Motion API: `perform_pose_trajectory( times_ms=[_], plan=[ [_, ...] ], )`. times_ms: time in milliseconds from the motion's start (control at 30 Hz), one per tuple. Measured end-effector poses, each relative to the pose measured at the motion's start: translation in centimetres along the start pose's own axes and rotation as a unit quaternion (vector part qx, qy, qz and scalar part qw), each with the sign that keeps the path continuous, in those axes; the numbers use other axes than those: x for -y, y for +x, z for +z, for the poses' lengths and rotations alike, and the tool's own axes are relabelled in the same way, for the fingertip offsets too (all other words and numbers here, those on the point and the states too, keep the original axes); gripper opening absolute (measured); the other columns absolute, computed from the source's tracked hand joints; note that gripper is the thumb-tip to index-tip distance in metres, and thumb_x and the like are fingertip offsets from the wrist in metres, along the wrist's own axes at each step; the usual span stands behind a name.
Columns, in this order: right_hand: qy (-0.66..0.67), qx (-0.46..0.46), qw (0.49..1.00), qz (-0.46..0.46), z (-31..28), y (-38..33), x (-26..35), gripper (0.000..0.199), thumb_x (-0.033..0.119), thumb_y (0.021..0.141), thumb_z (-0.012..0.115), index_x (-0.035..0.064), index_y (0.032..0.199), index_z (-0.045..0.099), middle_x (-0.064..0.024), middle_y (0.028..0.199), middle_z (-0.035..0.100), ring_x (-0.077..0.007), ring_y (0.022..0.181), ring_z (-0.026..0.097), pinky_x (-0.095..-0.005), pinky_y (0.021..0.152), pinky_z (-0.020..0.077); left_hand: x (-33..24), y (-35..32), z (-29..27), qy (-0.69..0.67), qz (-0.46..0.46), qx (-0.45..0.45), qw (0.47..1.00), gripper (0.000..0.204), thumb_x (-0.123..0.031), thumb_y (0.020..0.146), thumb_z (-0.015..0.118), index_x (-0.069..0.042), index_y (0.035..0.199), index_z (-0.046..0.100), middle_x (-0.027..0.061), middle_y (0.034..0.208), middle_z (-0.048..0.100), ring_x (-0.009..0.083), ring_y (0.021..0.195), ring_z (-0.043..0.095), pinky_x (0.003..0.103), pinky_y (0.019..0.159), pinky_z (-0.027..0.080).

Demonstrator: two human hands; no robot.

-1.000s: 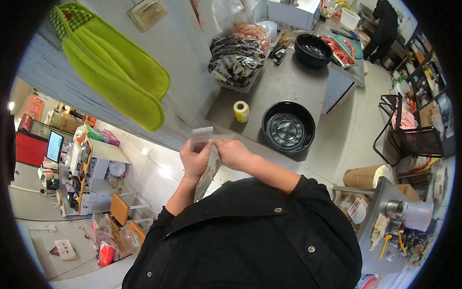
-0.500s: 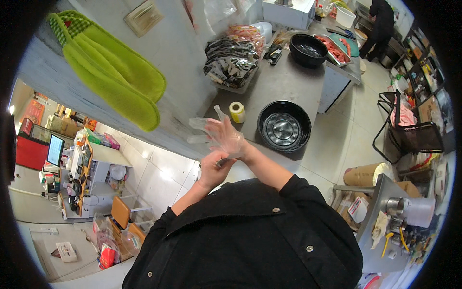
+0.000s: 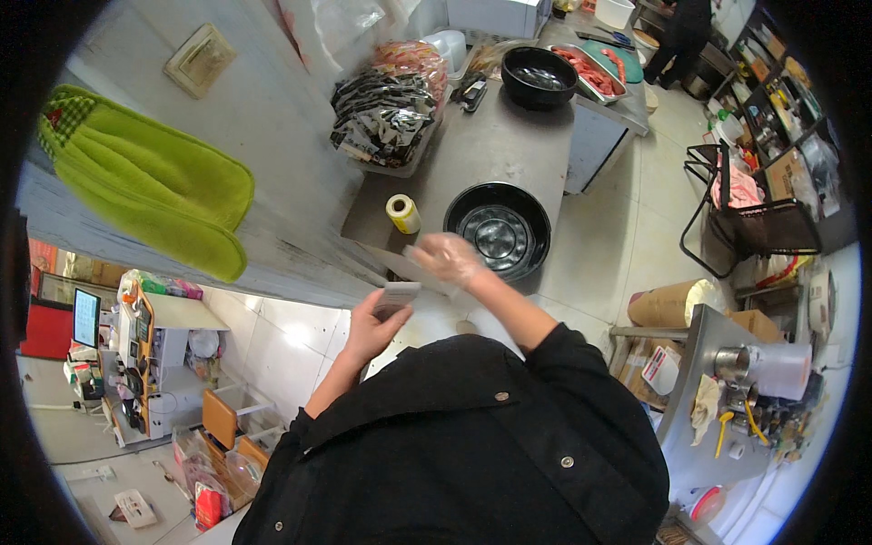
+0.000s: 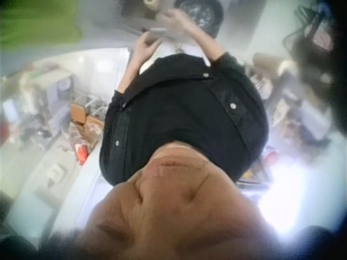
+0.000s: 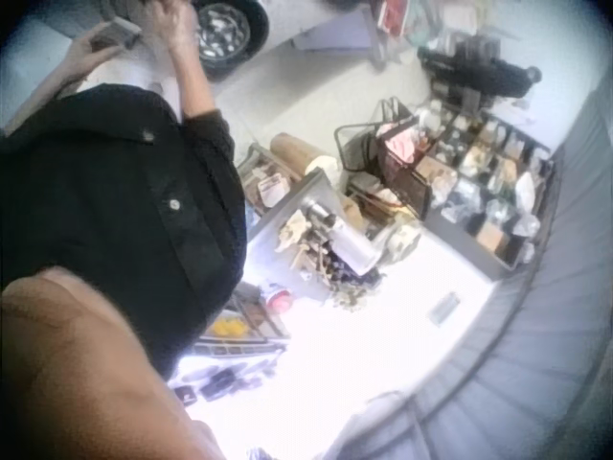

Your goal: The person picks up a printed order slip and two black bowls, then walks to a refrigerated display case. They select various food items including noodles, vegetables, and processed meats, placing them into the bowls while referencing the order slip. The person continues adding items until the bowls are filled.

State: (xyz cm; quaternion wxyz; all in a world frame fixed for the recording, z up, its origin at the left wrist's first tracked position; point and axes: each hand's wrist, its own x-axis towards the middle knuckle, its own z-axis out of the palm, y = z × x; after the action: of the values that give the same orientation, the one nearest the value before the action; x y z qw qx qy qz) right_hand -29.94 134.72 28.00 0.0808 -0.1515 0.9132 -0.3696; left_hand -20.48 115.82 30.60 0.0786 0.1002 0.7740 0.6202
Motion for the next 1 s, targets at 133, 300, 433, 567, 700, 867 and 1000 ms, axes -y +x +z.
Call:
perform_pose_trajectory(
  times_ms=[133,300,433,567,700,867,1000],
  plan=[
    [-0.285,0.108,0.952,0.014,0.8,-3.5,-7.3,0.028,0.030,0.080,0.057,0.0029,0.081,0.060,-0.0169,0.083,0.063,-0.0305,0.078,0.062,-0.0421,0.071,0.0491,1.6,-0.5,-1.9,-0.075,-0.091,-0.084,0.989,0.028,-0.010,0.080,0.065,0.002,0.103,0.055,0.0087,0.088,0.065,0.0130,0.075,0.062,0.026,0.069,0.050],
    [-0.291,0.090,0.952,-0.023,1.3,-5.2,-8.0,0.011,0.011,0.076,0.051,0.0031,0.077,0.058,-0.0156,0.071,0.062,-0.0307,0.065,0.062,-0.0397,0.059,0.0506,2.9,-2.6,-5.4,-0.272,-0.196,-0.189,0.923,0.031,-0.018,0.088,0.052,0.002,0.112,0.048,0.0112,0.095,0.062,0.0160,0.075,0.059,0.031,0.069,0.050],
    [-0.262,0.098,0.958,-0.057,-1.9,-5.4,-1.1,0.021,0.020,0.080,0.054,0.0030,0.069,0.053,-0.0184,0.066,0.059,-0.0339,0.060,0.059,-0.0427,0.057,0.0483,3.3,-6.8,-9.3,-0.523,-0.139,-0.242,0.805,0.043,-0.034,0.094,0.033,0.000,0.119,0.044,0.0177,0.106,0.056,0.0237,0.080,0.058,0.037,0.073,0.050],
    [-0.202,0.197,0.954,-0.101,-2.5,-4.9,7.8,0.031,0.029,0.080,0.058,0.0005,0.070,0.052,-0.0214,0.066,0.056,-0.0387,0.064,0.056,-0.0450,0.057,0.0442,3.3,-12.2,-13.9,-0.610,-0.005,-0.254,0.751,0.052,-0.041,0.094,0.027,-0.002,0.125,0.041,0.0197,0.113,0.053,0.0253,0.085,0.058,0.038,0.074,0.050],
    [-0.083,0.332,0.934,-0.105,3.7,-3.5,15.9,0.028,0.028,0.081,0.059,0.0021,0.075,0.053,-0.0194,0.067,0.054,-0.0363,0.064,0.054,-0.0414,0.057,0.0425,3.6,-19.1,-19.7,-0.627,0.077,-0.273,0.725,0.061,-0.050,0.093,0.021,-0.004,0.128,0.041,0.0189,0.116,0.052,0.0268,0.087,0.059,0.039,0.075,0.051],
    [-0.041,0.345,0.922,-0.169,15.6,-2.7,25.0,0.026,0.026,0.081,0.061,0.0017,0.074,0.052,-0.0171,0.062,0.050,-0.0323,0.059,0.050,-0.0378,0.055,0.0404,4.1,-27.7,-28.3,-0.593,0.111,-0.294,0.742,0.068,-0.055,0.092,0.015,-0.003,0.128,0.040,0.0182,0.119,0.050,0.0255,0.088,0.060,0.037,0.074,0.053],
    [-0.034,0.347,0.909,-0.228,23.1,-0.5,30.3,0.024,0.025,0.081,0.061,0.0027,0.075,0.053,-0.0158,0.060,0.048,-0.0311,0.057,0.049,-0.0381,0.052,0.0382,4.3,-31.3,-33.7,-0.568,0.145,-0.317,0.746,0.070,-0.056,0.092,0.015,-0.002,0.129,0.038,0.0200,0.119,0.049,0.0259,0.088,0.060,0.038,0.074,0.054]
  ],
)
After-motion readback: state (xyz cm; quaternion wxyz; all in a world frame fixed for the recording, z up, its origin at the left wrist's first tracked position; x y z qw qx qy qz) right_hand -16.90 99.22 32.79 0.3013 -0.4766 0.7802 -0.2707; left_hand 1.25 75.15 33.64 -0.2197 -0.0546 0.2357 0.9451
